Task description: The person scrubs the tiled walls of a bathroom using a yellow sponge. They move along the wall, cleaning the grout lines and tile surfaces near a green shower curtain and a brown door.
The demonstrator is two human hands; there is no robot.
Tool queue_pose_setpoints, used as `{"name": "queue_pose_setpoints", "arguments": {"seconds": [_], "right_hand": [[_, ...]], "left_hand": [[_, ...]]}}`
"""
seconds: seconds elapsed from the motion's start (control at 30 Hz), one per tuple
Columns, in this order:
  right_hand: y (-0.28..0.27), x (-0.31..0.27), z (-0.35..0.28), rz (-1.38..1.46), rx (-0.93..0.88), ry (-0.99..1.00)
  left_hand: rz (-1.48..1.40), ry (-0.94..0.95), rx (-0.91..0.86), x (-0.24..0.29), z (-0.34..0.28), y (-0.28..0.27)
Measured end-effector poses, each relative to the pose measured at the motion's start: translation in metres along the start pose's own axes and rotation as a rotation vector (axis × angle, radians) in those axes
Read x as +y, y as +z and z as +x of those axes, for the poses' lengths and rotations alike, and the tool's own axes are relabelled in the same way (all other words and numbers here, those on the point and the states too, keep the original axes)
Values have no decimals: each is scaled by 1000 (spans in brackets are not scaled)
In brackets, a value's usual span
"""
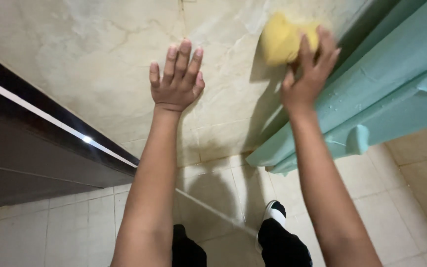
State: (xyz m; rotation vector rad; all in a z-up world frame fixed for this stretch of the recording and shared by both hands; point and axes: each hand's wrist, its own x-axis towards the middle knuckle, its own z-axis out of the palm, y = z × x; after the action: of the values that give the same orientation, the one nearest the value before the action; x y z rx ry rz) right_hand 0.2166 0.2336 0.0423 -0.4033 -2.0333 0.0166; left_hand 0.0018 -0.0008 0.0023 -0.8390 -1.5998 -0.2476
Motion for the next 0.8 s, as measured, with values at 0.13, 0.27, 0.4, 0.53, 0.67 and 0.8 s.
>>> {"name": "queue_pose_setpoints", "arguments": {"seconds": [0.13, 0.27, 0.4, 0.53, 0.67, 0.8], "right_hand": [[34, 14, -78, 6, -124, 82], [43, 17, -123, 10, -215, 87], [22, 11, -86, 7, -222, 33], [10, 8, -37, 63, -1, 12], [28, 12, -64, 95, 23, 88], [53, 17, -136, 107, -206, 117]], "left_hand": [[18, 4, -9, -1, -1, 0], [21, 3, 5, 0, -1, 2], [33, -5, 14, 0, 2, 3], [8, 5, 8, -2, 0, 1], [40, 8, 10, 0, -3, 5], [32, 6, 13, -1, -1, 1]]}}
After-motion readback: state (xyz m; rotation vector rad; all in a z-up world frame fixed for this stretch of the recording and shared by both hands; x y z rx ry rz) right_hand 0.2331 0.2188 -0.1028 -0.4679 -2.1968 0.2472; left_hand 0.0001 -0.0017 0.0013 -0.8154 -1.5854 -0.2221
